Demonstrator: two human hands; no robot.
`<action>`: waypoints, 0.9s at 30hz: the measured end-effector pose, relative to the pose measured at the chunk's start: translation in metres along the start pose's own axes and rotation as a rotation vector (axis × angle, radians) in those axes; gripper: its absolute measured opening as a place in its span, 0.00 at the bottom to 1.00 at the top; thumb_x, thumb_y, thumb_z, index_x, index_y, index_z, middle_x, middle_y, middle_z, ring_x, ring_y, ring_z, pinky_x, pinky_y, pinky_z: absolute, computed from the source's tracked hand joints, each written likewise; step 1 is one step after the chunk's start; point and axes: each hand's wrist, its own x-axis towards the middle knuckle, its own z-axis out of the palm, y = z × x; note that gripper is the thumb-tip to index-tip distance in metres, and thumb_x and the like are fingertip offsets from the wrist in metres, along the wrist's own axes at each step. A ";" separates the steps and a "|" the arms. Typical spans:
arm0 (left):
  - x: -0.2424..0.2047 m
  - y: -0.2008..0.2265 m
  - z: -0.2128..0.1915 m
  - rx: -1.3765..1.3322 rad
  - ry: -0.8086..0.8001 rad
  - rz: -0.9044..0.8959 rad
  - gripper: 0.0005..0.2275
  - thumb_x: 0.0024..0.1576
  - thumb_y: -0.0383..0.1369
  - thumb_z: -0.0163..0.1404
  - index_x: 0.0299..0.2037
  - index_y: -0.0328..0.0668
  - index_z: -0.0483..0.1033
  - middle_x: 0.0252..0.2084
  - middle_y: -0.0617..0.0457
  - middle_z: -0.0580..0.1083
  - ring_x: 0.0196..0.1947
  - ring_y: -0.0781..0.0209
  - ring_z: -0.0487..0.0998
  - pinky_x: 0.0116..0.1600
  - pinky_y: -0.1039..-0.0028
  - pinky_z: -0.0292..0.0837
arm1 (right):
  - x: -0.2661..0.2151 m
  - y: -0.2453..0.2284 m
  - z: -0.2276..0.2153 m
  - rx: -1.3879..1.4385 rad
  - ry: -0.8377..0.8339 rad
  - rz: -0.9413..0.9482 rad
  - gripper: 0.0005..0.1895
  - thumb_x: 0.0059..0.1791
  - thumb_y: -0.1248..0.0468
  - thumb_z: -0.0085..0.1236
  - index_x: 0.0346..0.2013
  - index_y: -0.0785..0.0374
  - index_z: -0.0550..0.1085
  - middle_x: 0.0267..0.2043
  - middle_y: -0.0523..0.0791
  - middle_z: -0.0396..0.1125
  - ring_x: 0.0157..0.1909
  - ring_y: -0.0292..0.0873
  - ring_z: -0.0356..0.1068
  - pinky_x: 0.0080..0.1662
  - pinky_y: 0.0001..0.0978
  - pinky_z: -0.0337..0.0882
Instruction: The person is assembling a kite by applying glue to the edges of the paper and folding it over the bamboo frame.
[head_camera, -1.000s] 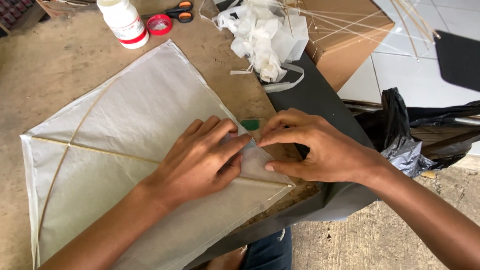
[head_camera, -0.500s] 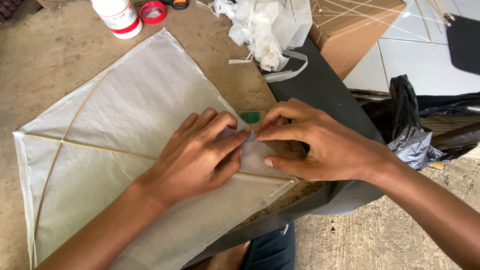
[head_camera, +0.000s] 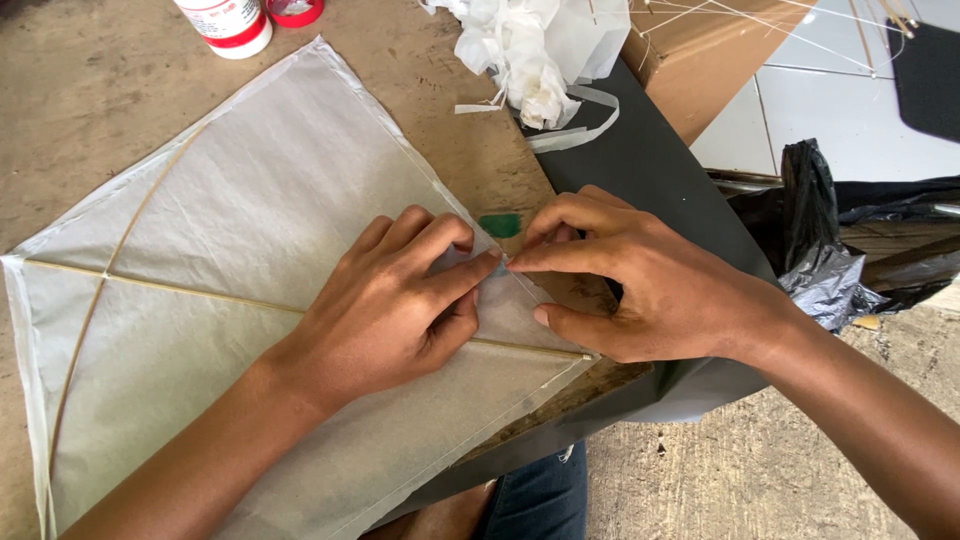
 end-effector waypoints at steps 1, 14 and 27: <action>0.000 0.000 0.000 -0.001 0.001 0.001 0.13 0.56 0.26 0.50 0.51 0.37 0.79 0.42 0.50 0.68 0.40 0.50 0.69 0.40 0.61 0.66 | 0.000 0.000 0.000 -0.002 0.000 0.002 0.19 0.48 0.60 0.60 0.52 0.63 0.78 0.52 0.45 0.67 0.57 0.46 0.66 0.53 0.41 0.69; 0.000 -0.001 0.002 0.017 0.016 0.010 0.13 0.55 0.26 0.50 0.50 0.38 0.79 0.41 0.50 0.68 0.39 0.50 0.69 0.40 0.61 0.66 | 0.001 -0.003 0.000 0.003 -0.024 0.046 0.20 0.47 0.59 0.60 0.53 0.62 0.78 0.53 0.45 0.67 0.58 0.45 0.65 0.55 0.41 0.68; -0.001 -0.001 0.002 0.025 0.010 0.017 0.13 0.55 0.26 0.50 0.49 0.39 0.80 0.43 0.50 0.69 0.40 0.50 0.69 0.41 0.60 0.67 | -0.005 0.001 0.002 -0.039 0.056 -0.045 0.13 0.46 0.67 0.59 0.45 0.60 0.82 0.50 0.44 0.67 0.50 0.44 0.66 0.53 0.40 0.68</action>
